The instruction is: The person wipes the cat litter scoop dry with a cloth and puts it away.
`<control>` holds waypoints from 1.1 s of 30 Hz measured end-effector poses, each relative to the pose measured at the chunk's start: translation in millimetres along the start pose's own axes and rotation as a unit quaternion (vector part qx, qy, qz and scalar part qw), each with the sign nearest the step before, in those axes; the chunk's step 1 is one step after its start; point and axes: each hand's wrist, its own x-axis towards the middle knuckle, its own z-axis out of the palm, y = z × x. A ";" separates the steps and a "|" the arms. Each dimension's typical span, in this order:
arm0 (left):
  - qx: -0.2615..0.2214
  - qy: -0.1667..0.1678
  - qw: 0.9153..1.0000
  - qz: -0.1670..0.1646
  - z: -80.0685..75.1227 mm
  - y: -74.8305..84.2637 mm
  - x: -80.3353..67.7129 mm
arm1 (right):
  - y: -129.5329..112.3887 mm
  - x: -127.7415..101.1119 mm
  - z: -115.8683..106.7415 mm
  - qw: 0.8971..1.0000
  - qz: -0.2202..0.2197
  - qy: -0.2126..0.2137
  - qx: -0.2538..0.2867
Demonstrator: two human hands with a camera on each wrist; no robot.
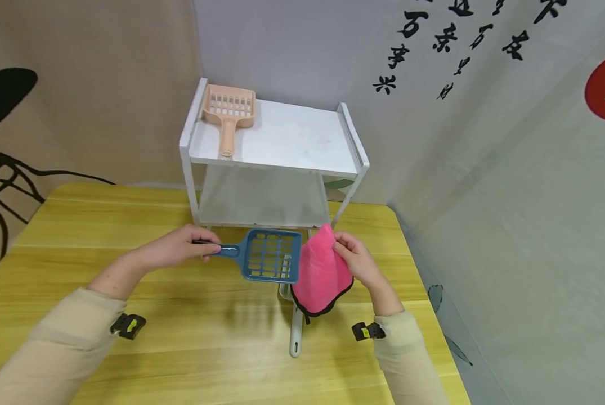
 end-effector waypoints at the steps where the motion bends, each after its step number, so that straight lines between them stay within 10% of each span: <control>1: -0.010 0.000 1.000 -0.001 -0.2 2.4 0.2 | 0.3 0.0 0.0 1.000 0.002 -0.003 0.001; 33: -0.153 0.066 0.985 0.033 4.8 94.8 27.9 | 3.6 -5.3 13.1 0.999 0.023 -0.034 -0.023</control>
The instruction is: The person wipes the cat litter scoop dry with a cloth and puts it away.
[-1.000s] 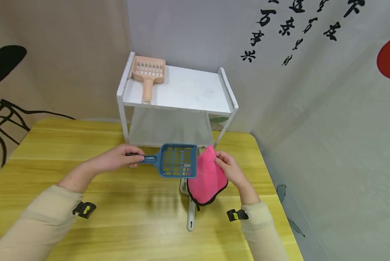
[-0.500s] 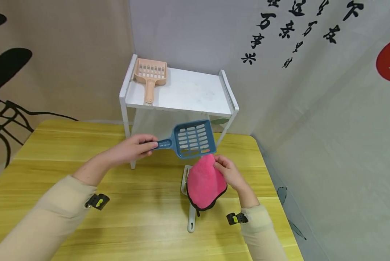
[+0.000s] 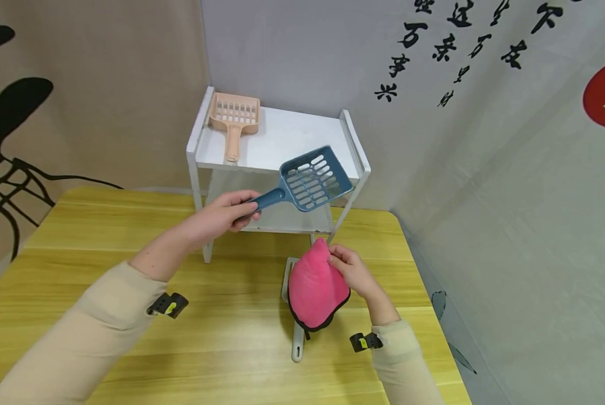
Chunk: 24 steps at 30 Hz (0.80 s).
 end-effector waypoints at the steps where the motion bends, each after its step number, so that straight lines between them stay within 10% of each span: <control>1: -0.011 0.004 1.000 0.001 0.8 2.6 0.2 | -0.3 0.0 -0.3 1.000 -0.001 0.000 0.002; 24: -0.130 0.064 0.989 -0.018 24.4 40.5 27.5 | 0.1 -1.1 0.8 1.000 -0.001 -0.010 0.022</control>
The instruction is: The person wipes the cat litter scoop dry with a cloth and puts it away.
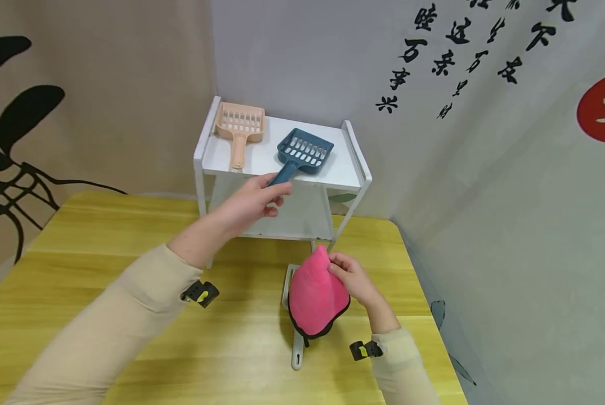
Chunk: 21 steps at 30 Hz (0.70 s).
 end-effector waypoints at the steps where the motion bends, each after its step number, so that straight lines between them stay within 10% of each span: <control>1: -0.010 -0.007 1.000 -0.001 0.9 -0.4 1.0 | 0.3 -0.5 0.7 1.000 -0.002 -0.001 0.000; 12: -0.025 -0.054 0.998 0.002 1.1 -3.1 -7.9 | -1.9 -1.1 2.6 1.000 -0.007 0.008 -0.007; 21: 0.008 -0.029 0.999 -0.014 3.2 -7.9 5.7 | -2.7 -0.2 5.3 1.000 -0.011 -0.006 -0.024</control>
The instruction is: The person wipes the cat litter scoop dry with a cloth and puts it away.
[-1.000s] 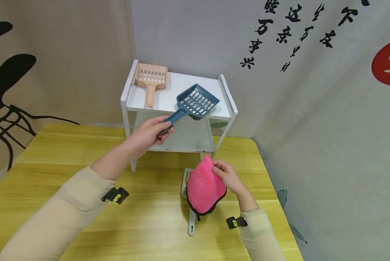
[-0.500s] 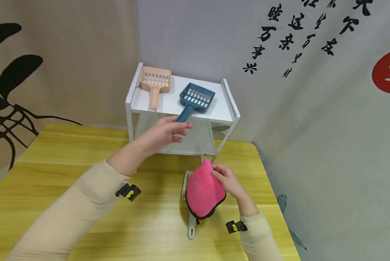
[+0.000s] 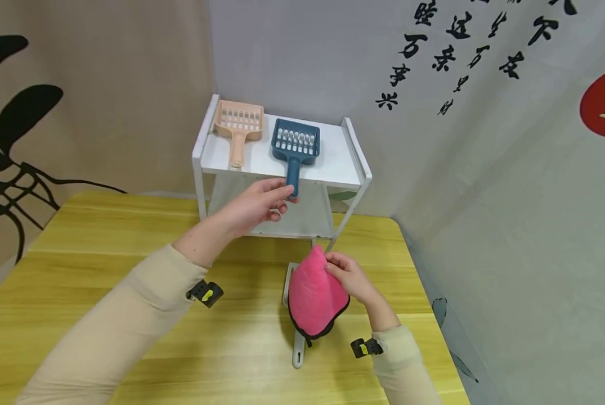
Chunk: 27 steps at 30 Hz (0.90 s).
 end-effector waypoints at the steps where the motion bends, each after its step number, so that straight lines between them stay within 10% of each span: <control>1: 0.004 0.002 1.000 -0.001 -0.3 -0.4 1.1 | -0.2 0.3 -0.2 1.000 0.000 0.000 -0.003; 27: 0.083 0.062 0.995 0.009 3.5 3.4 22.4 | 5.8 1.5 0.3 1.000 0.008 -0.014 -0.001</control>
